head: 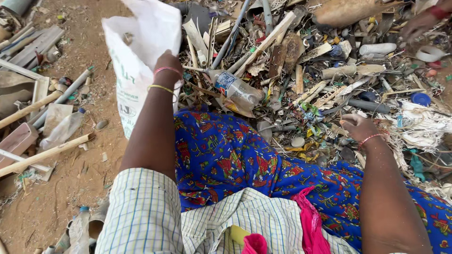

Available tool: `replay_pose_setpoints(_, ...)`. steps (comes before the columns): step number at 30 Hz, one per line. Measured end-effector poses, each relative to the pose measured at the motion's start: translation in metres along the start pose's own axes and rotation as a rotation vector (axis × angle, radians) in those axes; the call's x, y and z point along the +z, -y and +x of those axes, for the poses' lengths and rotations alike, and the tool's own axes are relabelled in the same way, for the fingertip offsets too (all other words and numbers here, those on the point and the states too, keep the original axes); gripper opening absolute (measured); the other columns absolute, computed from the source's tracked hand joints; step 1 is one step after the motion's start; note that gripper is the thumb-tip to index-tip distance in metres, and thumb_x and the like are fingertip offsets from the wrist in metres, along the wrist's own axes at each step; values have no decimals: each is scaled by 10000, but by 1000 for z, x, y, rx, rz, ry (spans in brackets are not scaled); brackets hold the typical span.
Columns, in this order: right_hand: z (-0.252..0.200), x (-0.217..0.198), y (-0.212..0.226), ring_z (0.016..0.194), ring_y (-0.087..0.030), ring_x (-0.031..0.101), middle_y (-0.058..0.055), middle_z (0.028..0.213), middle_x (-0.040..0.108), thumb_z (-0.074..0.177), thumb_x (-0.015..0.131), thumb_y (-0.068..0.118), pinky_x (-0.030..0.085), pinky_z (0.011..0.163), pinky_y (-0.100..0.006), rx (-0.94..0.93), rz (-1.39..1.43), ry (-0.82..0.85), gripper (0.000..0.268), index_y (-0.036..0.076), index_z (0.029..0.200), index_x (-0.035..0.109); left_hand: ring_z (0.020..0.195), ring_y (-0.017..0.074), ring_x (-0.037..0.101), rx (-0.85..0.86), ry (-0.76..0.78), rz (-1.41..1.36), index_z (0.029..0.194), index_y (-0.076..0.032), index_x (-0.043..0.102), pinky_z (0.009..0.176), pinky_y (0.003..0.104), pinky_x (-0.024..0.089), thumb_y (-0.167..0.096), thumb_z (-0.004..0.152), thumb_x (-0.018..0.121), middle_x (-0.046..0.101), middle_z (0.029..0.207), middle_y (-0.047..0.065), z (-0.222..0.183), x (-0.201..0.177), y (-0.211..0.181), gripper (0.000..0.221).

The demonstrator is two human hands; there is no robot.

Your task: The person picks through a large pile of garbage on the ground, selecting specific pieces of wood, plastic, and other debris and placing them into a white bag.

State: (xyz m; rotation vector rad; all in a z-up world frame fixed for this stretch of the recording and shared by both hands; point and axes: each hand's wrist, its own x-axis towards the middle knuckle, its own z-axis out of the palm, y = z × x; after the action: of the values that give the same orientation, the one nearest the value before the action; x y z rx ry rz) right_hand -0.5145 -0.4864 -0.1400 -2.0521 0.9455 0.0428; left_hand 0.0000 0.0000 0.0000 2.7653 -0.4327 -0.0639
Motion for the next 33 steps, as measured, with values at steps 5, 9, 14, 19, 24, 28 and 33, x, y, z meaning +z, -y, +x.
replay_pose_setpoints(5, 0, -7, 4, 1034, -277, 720, -183, 1188, 741, 931, 704, 421, 534, 922, -408, 14, -138, -6, 538, 109, 1368, 684, 1130, 354, 685, 272, 228, 188, 1219, -46, 626, 936, 431, 552, -75, 881, 665, 685, 1255, 178, -76, 56, -131, 342)
replay_pose_setpoints(9, 0, 5, 7, 1080, -288, 713, -197, 1214, 740, 926, 701, 433, 531, 945, -410, -23, -143, -14, 557, 91, 1364, 677, 1209, 336, 664, 296, 519, 232, 1256, -103, 689, 982, 466, 543, -167, 992, 577, 677, 1321, 161, -156, 100, -188, 294)
replay_pose_setpoints(14, 3, 18, 4, 1079, -318, 729, -187, 1279, 706, 909, 709, 470, 554, 944, -418, -11, -200, 78, 567, 98, 1336, 691, 1266, 322, 606, 216, 663, 280, 1275, -77, 674, 1047, 482, 462, -667, 963, 569, 616, 1359, 159, -164, 64, -213, 676)
replay_pose_setpoints(19, -3, 24, -25, 1118, -345, 680, -216, 1237, 720, 939, 717, 443, 502, 981, -428, -2, -247, 37, 546, 82, 1347, 678, 1206, 395, 609, 345, 335, -49, 1278, -43, 658, 1004, 498, 478, -592, 957, 603, 638, 1289, 211, -173, 53, -247, 638)
replay_pose_setpoints(24, 1, 41, -24, 1078, -278, 726, -146, 1193, 753, 897, 702, 354, 535, 958, -396, 65, -141, 91, 465, 117, 1298, 699, 1174, 406, 638, 403, 432, -352, 1256, -88, 674, 1014, 493, 497, -384, 1004, 548, 689, 1241, 201, -247, 126, -260, 409)
replay_pose_setpoints(28, 16, 50, -6, 1067, -321, 710, -150, 1174, 743, 899, 724, 320, 537, 951, -428, 35, -303, 190, 416, 121, 1264, 702, 1275, 339, 624, 510, 979, 332, 1307, -145, 685, 1017, 499, 515, -248, 1017, 536, 639, 1391, 124, -307, 189, -239, 342)
replay_pose_setpoints(33, 33, 104, 54, 1132, -375, 673, -192, 1225, 711, 970, 676, 295, 508, 1026, -466, -47, -600, 413, 338, 174, 1282, 724, 1389, 313, 528, 453, 1326, 531, 1407, -176, 622, 1125, 582, 382, -309, 1012, 577, 564, 1501, 43, -328, 204, -236, 419)
